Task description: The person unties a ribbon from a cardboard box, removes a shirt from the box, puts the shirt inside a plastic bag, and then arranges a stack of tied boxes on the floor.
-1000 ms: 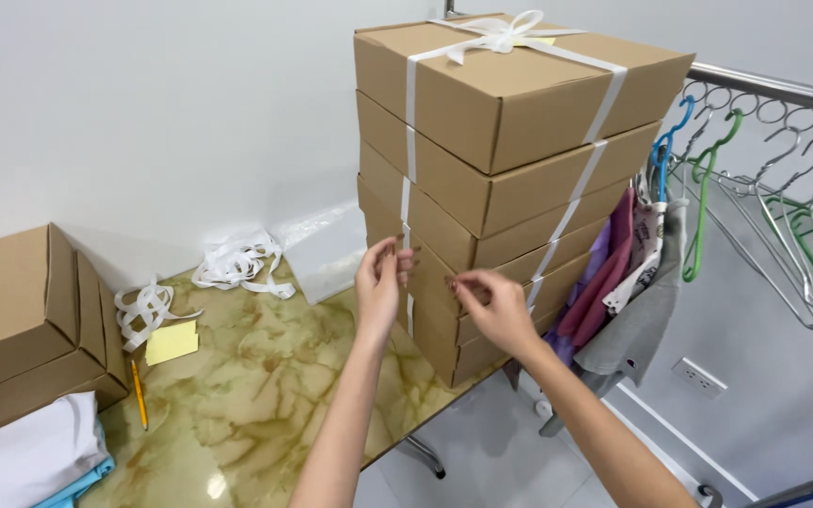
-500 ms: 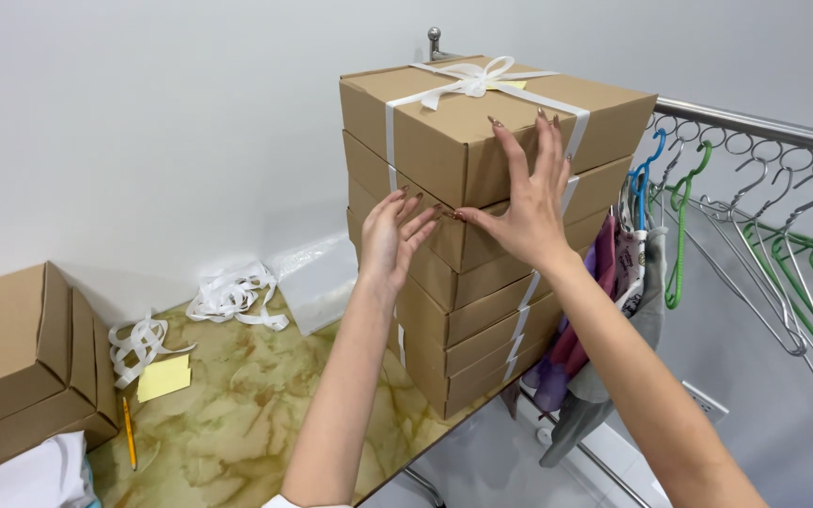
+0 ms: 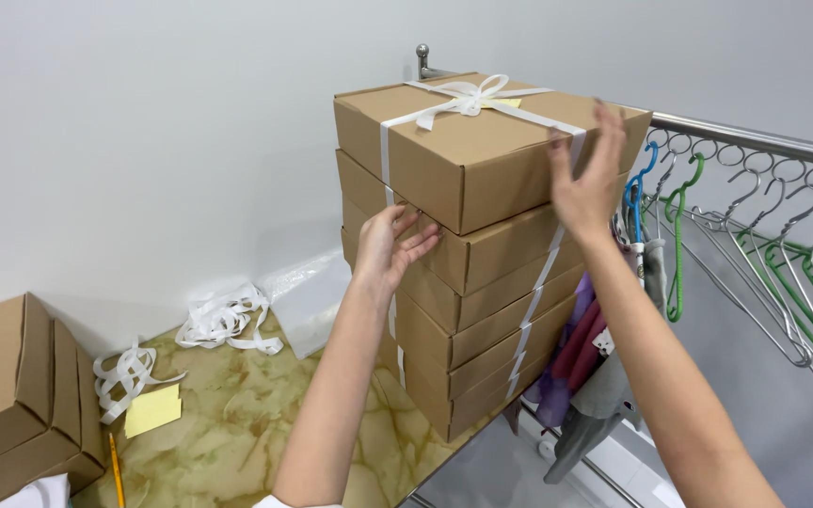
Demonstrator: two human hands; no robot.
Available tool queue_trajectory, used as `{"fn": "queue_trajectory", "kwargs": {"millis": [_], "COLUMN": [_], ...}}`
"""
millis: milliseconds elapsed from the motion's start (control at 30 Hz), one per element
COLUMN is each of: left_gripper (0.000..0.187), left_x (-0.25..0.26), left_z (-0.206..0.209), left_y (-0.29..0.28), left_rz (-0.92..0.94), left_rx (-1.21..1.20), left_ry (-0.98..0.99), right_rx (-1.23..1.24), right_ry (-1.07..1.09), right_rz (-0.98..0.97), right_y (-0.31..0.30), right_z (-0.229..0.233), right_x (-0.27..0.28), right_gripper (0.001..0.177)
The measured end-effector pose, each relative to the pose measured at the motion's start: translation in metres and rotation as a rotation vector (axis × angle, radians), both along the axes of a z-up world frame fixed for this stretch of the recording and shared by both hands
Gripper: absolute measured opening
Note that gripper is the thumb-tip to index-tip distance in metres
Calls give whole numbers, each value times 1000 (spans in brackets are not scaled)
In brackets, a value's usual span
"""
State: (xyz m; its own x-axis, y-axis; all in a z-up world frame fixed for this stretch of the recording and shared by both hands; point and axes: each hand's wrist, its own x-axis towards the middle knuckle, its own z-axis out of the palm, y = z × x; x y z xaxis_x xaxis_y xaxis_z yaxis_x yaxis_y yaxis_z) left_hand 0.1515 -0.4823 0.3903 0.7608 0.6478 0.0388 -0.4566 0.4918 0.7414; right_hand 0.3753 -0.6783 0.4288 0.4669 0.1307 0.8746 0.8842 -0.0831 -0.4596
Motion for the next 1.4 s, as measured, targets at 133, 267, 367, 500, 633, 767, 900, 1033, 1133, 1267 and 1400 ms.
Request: {"fn": "queue_trajectory", "kwargs": {"millis": [133,267,367,500,633,767,900,1033,1133,1267,1400], "left_gripper": [73,71,71,70,74,127,152,151,145,132,110], "left_x": [4,14,28,52,42,0,-26,-31,-48,-85,-121], "left_z": [3,6,2,-11,-2,42,77,81,82,101,85], "left_y": [8,14,20,31,18,-20,-42,-41,-49,-67,-44], "left_rz": [-26,-21,-3,101,168,176,126,110,129,224,217], "left_rx": [37,84,131,111,151,382,448,443,433,457,431], "left_ry": [23,50,87,124,159,402,502,462,440,365,249], "right_rx": [42,65,59,59,69,123,174,229,240,341,354], "right_ry": [350,595,646,756,784,848,823,787,729,487,292], "right_rz": [-98,-19,3,15,-12,20,48,74,85,164,295], "right_y": [-5,-12,-19,-22,-18,-22,-11,-9,-13,-9,-5], "right_z": [-40,-38,-25,9,20,40,33,32,43,53,68], "right_x": [121,138,143,118,109,81,109,117,87,53,-19], "right_gripper": [97,119,124,128,120,111,91,86,85,69,61]}}
